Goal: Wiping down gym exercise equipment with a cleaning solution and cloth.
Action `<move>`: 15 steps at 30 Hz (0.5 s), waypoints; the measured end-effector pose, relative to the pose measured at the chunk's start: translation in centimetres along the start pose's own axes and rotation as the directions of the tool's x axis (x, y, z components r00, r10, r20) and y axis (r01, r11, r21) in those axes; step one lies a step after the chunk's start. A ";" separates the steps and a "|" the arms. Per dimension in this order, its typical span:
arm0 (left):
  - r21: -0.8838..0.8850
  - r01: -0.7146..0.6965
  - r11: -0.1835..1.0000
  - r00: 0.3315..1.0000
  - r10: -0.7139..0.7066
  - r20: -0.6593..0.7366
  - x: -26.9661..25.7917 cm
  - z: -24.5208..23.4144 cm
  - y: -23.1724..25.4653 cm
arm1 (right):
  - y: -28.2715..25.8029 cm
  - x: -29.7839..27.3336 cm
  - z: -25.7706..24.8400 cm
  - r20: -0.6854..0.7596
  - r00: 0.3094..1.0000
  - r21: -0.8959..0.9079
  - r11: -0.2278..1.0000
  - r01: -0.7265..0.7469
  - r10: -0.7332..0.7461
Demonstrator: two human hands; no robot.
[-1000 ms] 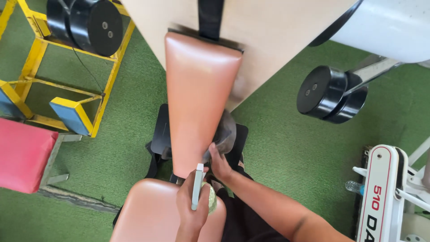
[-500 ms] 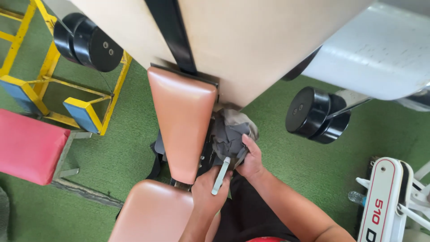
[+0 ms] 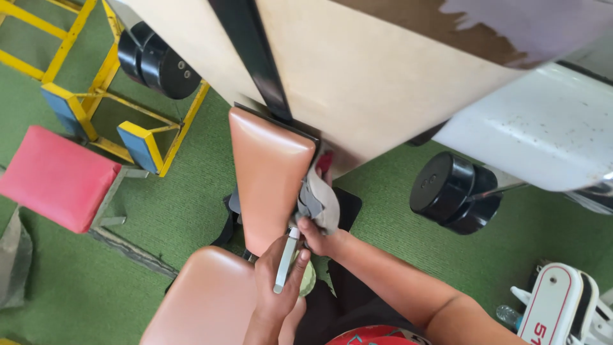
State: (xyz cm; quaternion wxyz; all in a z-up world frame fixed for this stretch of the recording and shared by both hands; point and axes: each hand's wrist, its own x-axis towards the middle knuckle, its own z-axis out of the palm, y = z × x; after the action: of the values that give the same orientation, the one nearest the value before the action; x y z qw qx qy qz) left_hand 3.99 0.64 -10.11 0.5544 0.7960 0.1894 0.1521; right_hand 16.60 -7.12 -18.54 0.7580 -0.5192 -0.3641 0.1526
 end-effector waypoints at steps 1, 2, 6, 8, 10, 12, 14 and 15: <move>-0.021 0.025 0.999 0.999 -0.025 -0.025 -0.1 -0.1 -0.3 | 2.1 -0.8 -0.1 0.044 0.999 -0.044 0.999 0.002 0.000; -0.042 0.049 0.998 0.997 -0.051 -0.050 -0.2 -0.2 -0.5 | 4.3 -1.7 -0.2 0.088 0.996 -0.087 0.996 0.007 0.001; 0.008 0.059 0.998 0.991 -0.057 -0.124 -0.8 -0.5 -1.6 | 17.3 -11.6 -0.4 -0.022 0.931 0.105 0.927 -0.360 0.364; 0.046 0.095 0.994 0.986 -0.088 -0.144 -1.3 -0.7 -2.7 | 22.9 -16.9 -0.7 0.036 0.778 0.025 0.778 -0.628 0.627; -0.004 0.090 0.996 0.983 -0.090 -0.161 -1.9 -0.8 -3.4 | 17.2 -15.0 0.3 0.079 0.840 0.012 0.842 -0.539 0.537; -0.055 0.079 0.995 0.981 -0.087 -0.173 -2.3 -1.1 -3.9 | 13.6 -12.5 0.4 0.118 0.892 0.003 0.898 -0.440 0.437; -0.016 0.132 0.991 0.977 -0.132 -0.166 -2.7 -1.5 -4.2 | 12.0 -9.7 -0.4 0.299 0.914 -0.005 0.959 -0.285 0.273; -0.020 0.134 0.991 0.977 -0.136 -0.165 -2.7 -1.5 -4.0 | 14.0 -10.3 -1.3 0.299 0.913 -0.008 0.958 -0.288 0.277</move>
State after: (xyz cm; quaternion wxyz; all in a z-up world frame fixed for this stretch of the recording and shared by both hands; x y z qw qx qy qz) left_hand 0.35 1.88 -13.46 0.5492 0.7635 0.2878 0.1806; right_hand 12.50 -8.54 -35.43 0.6740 -0.5237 -0.3919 0.3434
